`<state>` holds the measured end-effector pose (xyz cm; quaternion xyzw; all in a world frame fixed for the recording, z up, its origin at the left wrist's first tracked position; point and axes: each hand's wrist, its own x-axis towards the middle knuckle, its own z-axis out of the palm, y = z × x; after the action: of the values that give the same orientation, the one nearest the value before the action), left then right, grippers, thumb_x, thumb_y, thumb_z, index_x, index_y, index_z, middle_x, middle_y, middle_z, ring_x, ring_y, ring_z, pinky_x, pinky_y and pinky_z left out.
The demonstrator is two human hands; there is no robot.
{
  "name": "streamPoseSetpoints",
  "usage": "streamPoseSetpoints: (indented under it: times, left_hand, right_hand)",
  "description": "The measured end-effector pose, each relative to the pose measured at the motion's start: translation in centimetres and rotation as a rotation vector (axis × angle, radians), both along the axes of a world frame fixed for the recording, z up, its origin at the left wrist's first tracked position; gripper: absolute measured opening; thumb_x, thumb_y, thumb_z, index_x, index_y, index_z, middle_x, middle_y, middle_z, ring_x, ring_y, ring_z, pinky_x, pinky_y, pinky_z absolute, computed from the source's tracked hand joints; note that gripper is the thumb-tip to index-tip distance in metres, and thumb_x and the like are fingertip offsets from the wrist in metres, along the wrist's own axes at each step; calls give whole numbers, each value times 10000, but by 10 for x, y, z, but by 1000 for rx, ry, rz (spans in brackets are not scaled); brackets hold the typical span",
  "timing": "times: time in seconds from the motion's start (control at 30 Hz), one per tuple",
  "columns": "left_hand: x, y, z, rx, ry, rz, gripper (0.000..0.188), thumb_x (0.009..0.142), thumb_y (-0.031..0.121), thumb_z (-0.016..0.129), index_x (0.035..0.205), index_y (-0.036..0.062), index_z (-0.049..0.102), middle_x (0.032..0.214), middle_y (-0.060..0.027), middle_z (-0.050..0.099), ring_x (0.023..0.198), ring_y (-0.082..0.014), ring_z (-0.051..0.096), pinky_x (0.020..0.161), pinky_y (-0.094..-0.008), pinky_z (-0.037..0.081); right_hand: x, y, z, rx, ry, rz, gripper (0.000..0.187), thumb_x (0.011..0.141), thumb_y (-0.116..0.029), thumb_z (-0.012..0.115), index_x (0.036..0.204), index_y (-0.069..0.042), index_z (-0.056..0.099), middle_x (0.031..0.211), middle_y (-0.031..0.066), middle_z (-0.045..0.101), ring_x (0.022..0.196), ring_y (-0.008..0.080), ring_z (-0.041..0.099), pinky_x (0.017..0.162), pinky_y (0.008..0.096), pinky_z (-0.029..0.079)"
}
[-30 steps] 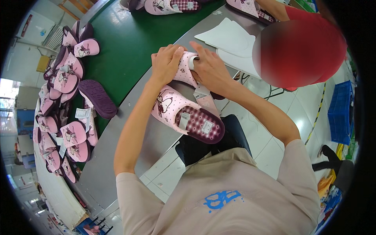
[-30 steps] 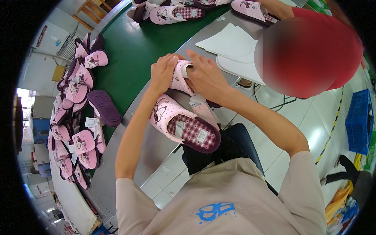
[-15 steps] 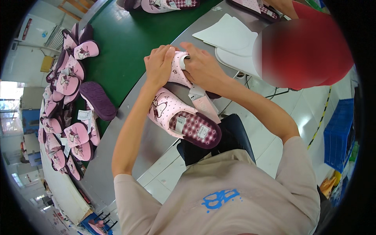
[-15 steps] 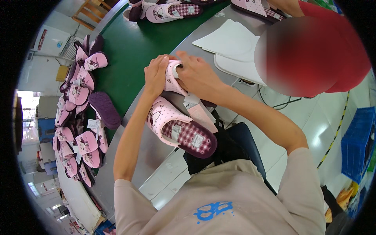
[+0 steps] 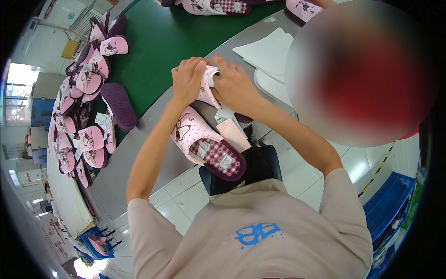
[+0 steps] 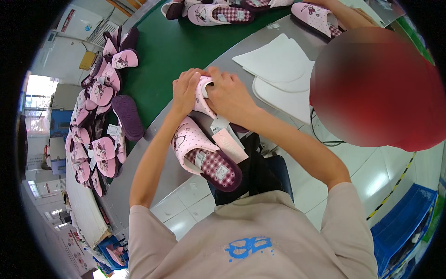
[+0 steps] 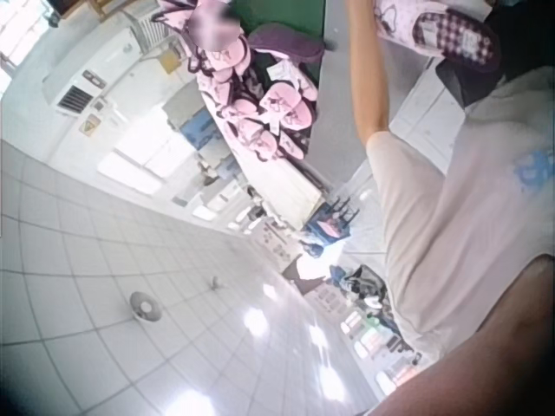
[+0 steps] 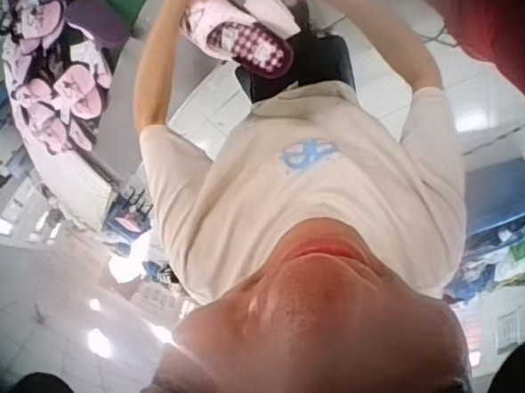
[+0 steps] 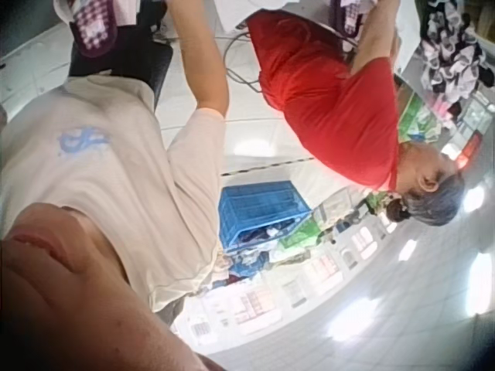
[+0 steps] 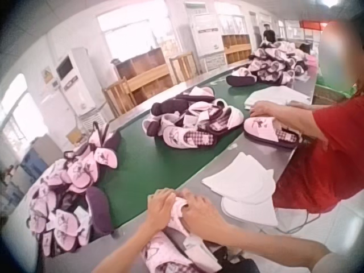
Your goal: The person inserts white paper inserts into pink cartoon-patterned slippers on a green conveyor belt. They handle each slipper individually, place the insert inside, and move the finished pair down the line.
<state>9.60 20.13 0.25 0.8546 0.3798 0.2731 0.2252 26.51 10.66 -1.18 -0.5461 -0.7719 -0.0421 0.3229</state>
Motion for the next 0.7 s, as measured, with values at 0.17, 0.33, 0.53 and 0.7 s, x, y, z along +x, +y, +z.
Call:
streamPoseSetpoints:
  times: [0.17,0.33,0.53,0.7]
  left_hand:
    - [-3,6,-4,-5,-27,-3,411,1085,328,409,1048,137,771,1081,-41,733,1105,-257,625,1001,-434,354]
    - [-5,3,-4,-39,-85,34,420,1076,294,402,1001,119,776,1069,-52,741,1086,-263,626,1022,-420,357]
    - [-2,2,-2,-20,-181,-15,390,1044,225,439,959,43,774,980,-139,763,933,-331,671,889,-433,521]
    - [-5,0,-2,-12,-231,-30,348,1038,209,477,993,26,770,988,-150,759,929,-332,670,892,-423,519]
  right_hand:
    - [-3,-14,5,140,107,-58,289,876,-213,751,1077,-7,718,1313,190,587,1091,353,648,957,472,511]
    - [-12,-66,9,75,366,-174,394,881,-213,759,1215,-21,681,1271,168,623,1124,343,624,1009,464,469]
    - [-41,-65,14,-4,303,-290,374,849,-206,777,1156,-18,675,1059,139,669,1055,324,635,931,451,498]
    - [-54,-60,5,-31,401,-218,225,859,-167,769,989,-48,629,943,126,654,923,309,650,791,433,545]
